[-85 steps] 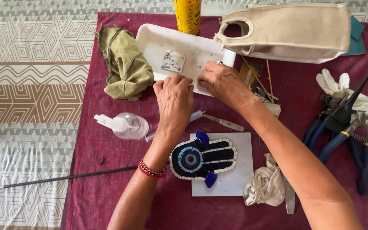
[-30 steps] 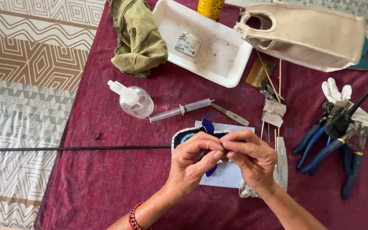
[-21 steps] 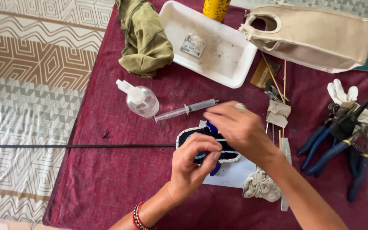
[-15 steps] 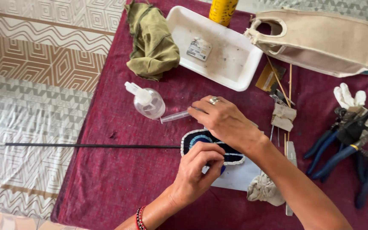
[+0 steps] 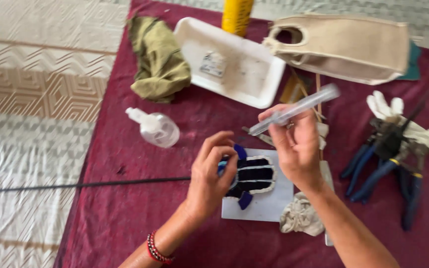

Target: The person cleans a hand-shaped mosaic with a cloth, then uses a metal tool to adjust small tiles. They apply adhesive with a syringe and place additional tiles, finishing by wiping the surface again.

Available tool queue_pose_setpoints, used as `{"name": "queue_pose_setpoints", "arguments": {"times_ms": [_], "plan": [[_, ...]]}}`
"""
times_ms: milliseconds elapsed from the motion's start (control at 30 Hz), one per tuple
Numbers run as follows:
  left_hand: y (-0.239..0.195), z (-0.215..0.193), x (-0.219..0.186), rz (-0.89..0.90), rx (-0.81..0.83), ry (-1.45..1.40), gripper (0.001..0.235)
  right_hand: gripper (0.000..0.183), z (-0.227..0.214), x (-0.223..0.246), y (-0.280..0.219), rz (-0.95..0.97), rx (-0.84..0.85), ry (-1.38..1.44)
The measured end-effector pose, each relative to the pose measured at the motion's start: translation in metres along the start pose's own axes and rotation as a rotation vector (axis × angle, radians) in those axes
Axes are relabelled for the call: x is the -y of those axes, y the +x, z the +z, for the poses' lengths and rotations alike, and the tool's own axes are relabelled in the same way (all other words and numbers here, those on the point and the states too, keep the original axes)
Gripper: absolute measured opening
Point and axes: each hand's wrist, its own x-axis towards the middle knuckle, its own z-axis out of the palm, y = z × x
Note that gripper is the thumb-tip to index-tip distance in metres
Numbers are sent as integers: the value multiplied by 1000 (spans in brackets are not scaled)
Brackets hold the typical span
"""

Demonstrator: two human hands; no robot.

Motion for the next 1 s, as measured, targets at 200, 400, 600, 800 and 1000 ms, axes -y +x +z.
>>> {"name": "queue_pose_setpoints", "arguments": {"times_ms": [200, 400, 600, 800, 1000], "plan": [[21, 7, 4, 202, 118, 370, 7, 27, -8, -8, -8, 76, -266, 355], [24, 24, 9, 257, 94, 356, 7, 26, -9, -10, -7, 56, -230, 294], [27, 34, 16, 303, 75, 399, 6, 26, 0, -6, -10, 45, -243, 266], [27, 32, 16, 340, 78, 485, 5, 25, 2, -10, -11, 54, -213, 233], [17, 36, 31, 284, 106, 447, 7, 22, 3, -5, -9, 69, -245, 186]]}}
